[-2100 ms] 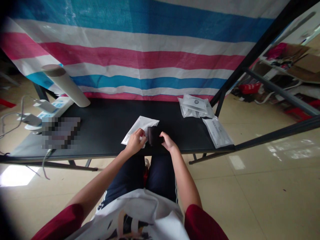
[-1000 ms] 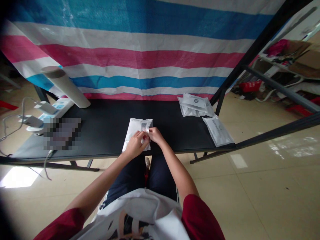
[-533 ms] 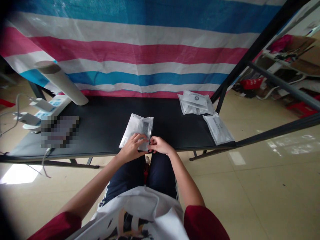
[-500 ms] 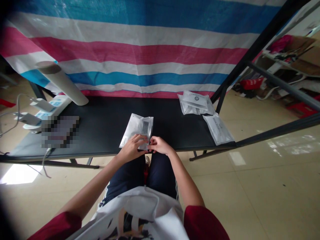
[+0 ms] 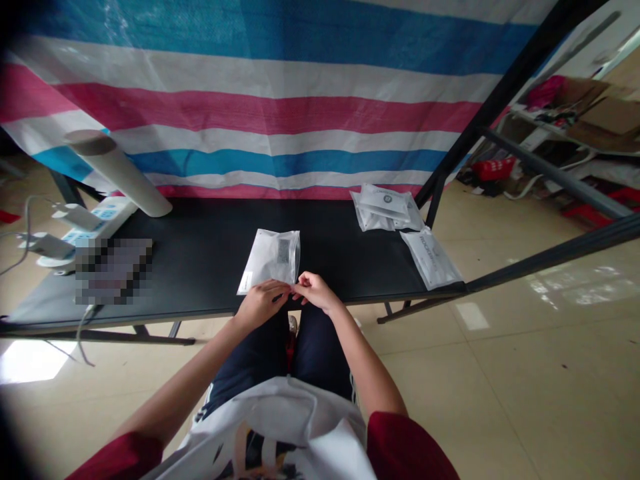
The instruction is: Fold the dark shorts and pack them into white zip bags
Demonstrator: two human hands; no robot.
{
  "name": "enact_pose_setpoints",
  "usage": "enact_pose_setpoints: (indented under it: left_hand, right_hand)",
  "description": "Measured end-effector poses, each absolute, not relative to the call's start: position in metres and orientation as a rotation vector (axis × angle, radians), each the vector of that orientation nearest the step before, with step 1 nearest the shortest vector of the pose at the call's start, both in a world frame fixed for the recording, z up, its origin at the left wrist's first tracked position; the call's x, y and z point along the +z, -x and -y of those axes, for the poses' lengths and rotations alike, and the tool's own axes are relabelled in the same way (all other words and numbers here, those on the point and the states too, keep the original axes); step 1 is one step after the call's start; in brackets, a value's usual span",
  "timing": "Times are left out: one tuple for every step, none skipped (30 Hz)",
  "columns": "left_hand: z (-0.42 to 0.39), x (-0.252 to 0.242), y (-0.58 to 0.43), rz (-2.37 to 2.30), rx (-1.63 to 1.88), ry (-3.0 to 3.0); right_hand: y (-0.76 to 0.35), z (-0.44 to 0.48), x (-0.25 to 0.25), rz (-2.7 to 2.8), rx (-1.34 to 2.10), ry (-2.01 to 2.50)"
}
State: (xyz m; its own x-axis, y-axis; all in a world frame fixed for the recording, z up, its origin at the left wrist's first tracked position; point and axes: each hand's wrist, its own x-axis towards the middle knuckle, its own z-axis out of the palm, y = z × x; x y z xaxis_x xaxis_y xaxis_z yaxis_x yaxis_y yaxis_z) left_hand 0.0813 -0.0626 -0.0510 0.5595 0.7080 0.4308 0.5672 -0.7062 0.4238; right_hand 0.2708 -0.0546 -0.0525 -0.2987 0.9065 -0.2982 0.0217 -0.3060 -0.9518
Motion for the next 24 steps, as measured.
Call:
enact_pose_setpoints:
  left_hand:
    - [0.064, -0.053, -0.082, -1.067, 0.873, -2.561]
    - [0.065, -0.054, -0.082, -1.068, 0.882, -2.561]
    - [0.066, -0.055, -0.082, -1.068, 0.888, -2.559]
    - [0.068, -0.055, -0.083, -1.069, 0.888, -2.555]
    - [0.070, -0.055, -0.084, -1.071, 0.883, -2.547]
    - [0.072, -0.054, -0.085, -1.077, 0.878, -2.534]
    - [0.075, -0.053, -0.087, -1.083, 0.873, -2.514]
    - [0.079, -0.051, -0.090, -1.087, 0.874, -2.488]
    - [0.083, -0.049, -0.093, -1.087, 0.880, -2.458]
    - [0.088, -0.046, -0.097, -1.077, 0.888, -2.427]
    - [0.094, -0.044, -0.101, -1.060, 0.896, -2.397]
    - [0.099, -0.042, -0.106, -1.038, 0.902, -2.370]
    - [0.105, -0.041, -0.111, -1.016, 0.905, -2.345]
    - [0.111, -0.039, -0.115, -0.995, 0.904, -2.324]
    - [0.116, -0.037, -0.119, -0.977, 0.901, -2.304]
    - [0.120, -0.036, -0.123, -0.963, 0.900, -2.284]
    - [0.124, -0.034, -0.126, -0.951, 0.900, -2.265]
    - [0.127, -0.032, -0.128, -0.940, 0.903, -2.244]
    - [0.129, -0.030, -0.130, -0.928, 0.909, -2.221]
    - [0.130, -0.028, -0.132, -0.916, 0.919, -2.194]
    - [0.131, -0.026, -0.134, -0.907, 0.931, -2.163]
    - [0.130, -0.025, -0.137, -0.902, 0.945, -2.132]
    - [0.129, -0.024, -0.139, -0.903, 0.957, -2.104]
    - [0.127, -0.024, -0.142, -0.909, 0.964, -2.084]
  right_hand:
    - [-0.270, 0.054, -0.053, 1.223, 1.681, 1.265]
    - [-0.269, 0.054, -0.054, 1.191, 1.681, 1.274]
    - [-0.269, 0.054, -0.055, 1.157, 1.683, 1.284]
    - [-0.269, 0.053, -0.056, 1.125, 1.686, 1.296]
    - [-0.269, 0.053, -0.057, 1.099, 1.685, 1.307]
    - [-0.269, 0.052, -0.059, 1.081, 1.677, 1.314]
    - [-0.269, 0.051, -0.060, 1.069, 1.663, 1.318]
    - [-0.270, 0.048, -0.061, 1.057, 1.641, 1.318]
    - [-0.271, 0.045, -0.063, 1.044, 1.612, 1.316]
    - [-0.272, 0.041, -0.064, 1.028, 1.581, 1.311]
    - [-0.273, 0.035, -0.064, 1.014, 1.548, 1.304]
    - [-0.275, 0.029, -0.065, 1.005, 1.515, 1.297]
    - [-0.276, 0.022, -0.064, 1.000, 1.483, 1.295]
    - [-0.278, 0.015, -0.064, 1.001, 1.451, 1.299]
    - [-0.280, 0.008, -0.063, 1.004, 1.421, 1.310]
    - [-0.282, 0.001, -0.062, 1.006, 1.390, 1.326]
    - [-0.285, -0.005, -0.061, 1.006, 1.357, 1.342]
    - [-0.288, -0.010, -0.061, 1.003, 1.326, 1.354]
    - [-0.291, -0.015, -0.061, 0.997, 1.297, 1.361]
    - [-0.294, -0.019, -0.061, 0.988, 1.271, 1.362]
    - [-0.297, -0.022, -0.062, 0.977, 1.249, 1.360]
    - [-0.300, -0.025, -0.063, 0.964, 1.231, 1.358]
    - [-0.302, -0.027, -0.064, 0.949, 1.216, 1.356]
    - [-0.305, -0.029, -0.064, 0.929, 1.205, 1.355]
